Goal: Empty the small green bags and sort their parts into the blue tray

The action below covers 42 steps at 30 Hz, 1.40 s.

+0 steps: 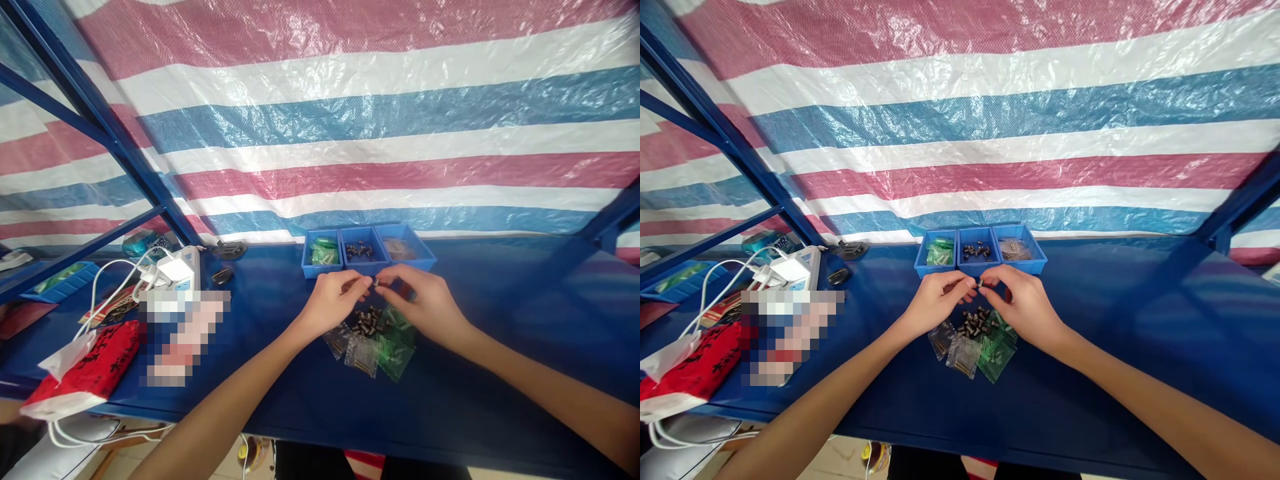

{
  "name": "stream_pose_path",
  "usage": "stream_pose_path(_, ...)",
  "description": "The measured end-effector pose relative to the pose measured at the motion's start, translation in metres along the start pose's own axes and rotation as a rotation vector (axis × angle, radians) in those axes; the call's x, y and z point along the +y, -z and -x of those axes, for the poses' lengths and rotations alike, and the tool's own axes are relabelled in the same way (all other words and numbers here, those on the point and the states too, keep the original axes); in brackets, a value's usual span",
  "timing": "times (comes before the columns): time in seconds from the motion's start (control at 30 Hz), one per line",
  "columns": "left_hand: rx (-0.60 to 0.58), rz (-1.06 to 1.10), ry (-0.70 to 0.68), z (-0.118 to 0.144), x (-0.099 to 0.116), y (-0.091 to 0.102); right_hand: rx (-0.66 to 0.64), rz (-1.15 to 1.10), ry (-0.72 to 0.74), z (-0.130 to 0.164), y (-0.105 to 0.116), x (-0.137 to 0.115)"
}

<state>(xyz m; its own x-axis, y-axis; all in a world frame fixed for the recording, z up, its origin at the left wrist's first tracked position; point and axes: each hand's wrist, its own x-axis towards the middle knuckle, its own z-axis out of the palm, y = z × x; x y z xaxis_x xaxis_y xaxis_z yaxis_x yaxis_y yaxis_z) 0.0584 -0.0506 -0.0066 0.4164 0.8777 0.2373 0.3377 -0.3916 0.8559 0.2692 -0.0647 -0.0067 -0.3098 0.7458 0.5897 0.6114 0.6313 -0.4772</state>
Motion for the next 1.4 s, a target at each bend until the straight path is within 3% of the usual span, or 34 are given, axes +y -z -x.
stream_pose_path(0.1, 0.092, -0.248, -0.076, -0.003, -0.005, 0.010, 0.031, 0.154, 0.138, -0.029, -0.002, 0.021)
stream_pose_path(0.27, 0.080, -0.533, -0.131, -0.005, -0.010, 0.016, -0.017, 0.239, 0.137, -0.065, -0.008, 0.043)
stream_pose_path(0.4, 0.042, -0.653, -0.162, -0.003, -0.010, 0.014, -0.010, 0.178, 0.150, -0.043, -0.002, 0.029)
stream_pose_path(0.47, 0.022, -0.695, -0.171, -0.002, -0.008, 0.015, -0.074, 0.132, 0.168, -0.022, 0.003, 0.020)
stream_pose_path(0.63, -0.111, -0.648, -0.160, -0.001, -0.002, 0.025, -0.281, 0.144, 0.196, 0.014, 0.001, 0.012)
stream_pose_path(0.77, -0.335, -0.463, -0.061, -0.002, -0.001, 0.034, -0.308, 0.170, 0.243, 0.018, -0.006, 0.016)
stream_pose_path(0.87, -0.405, -0.402, -0.049, -0.004, -0.002, 0.036, -0.317, 0.157, 0.222, 0.019, -0.009, 0.018)
stream_pose_path(1.4, -0.357, -0.360, -0.068, -0.004, -0.009, 0.027, -0.269, 0.168, 0.211, 0.026, -0.012, 0.013)
